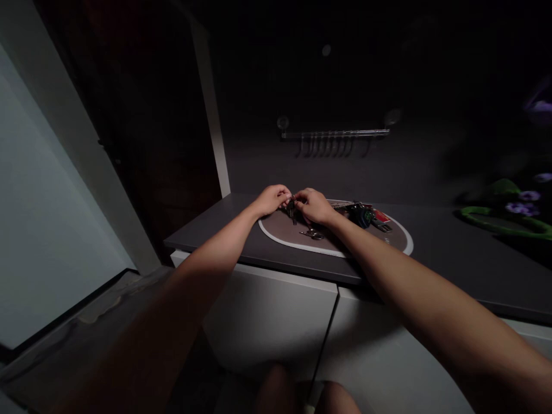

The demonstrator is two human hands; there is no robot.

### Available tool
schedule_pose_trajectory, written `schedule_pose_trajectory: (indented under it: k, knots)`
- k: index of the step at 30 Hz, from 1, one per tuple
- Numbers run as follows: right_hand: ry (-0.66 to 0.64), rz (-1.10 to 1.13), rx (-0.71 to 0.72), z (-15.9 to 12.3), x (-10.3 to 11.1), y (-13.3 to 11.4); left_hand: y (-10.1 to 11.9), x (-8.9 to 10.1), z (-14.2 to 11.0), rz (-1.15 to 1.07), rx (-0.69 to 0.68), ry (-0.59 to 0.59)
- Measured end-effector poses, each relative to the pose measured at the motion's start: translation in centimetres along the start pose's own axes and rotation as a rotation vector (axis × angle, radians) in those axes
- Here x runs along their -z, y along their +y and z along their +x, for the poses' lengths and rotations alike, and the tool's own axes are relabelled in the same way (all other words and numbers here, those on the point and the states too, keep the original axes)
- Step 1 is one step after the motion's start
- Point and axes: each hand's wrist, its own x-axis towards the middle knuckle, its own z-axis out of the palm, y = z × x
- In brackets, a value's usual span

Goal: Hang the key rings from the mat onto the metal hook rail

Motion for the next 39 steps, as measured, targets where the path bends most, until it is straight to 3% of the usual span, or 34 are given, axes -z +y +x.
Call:
schedule_pose_trajectory:
  k: [9, 24, 27, 32, 39]
  knots:
    - [0.077, 0.376, -0.083, 0.0, -0.3, 0.5, -0.2, -0.1, 0.3, -0.173, 0.007, 0.097]
    - [0.131, 0.611, -0.111, 0.4, -1.0, 1.7, 0.2, -0.6, 0.3, -0.145, -0.076, 0.065]
    - [0.154, 0.576, -0.108, 0.2, -0.6, 1.6, 0.3, -0.8, 0.2, -0.007, -0.088, 0.117]
    - [0.236, 0.388, -0.129, 0.1, 0.2, 1.3, 0.1, -0.8, -0.1, 0.457, -0.197, 0.317]
    - [0.358, 0.538, -0.215, 3.5, 0.9, 1.9, -0.5, -0.9, 0.0, 0.683, -0.159, 0.328]
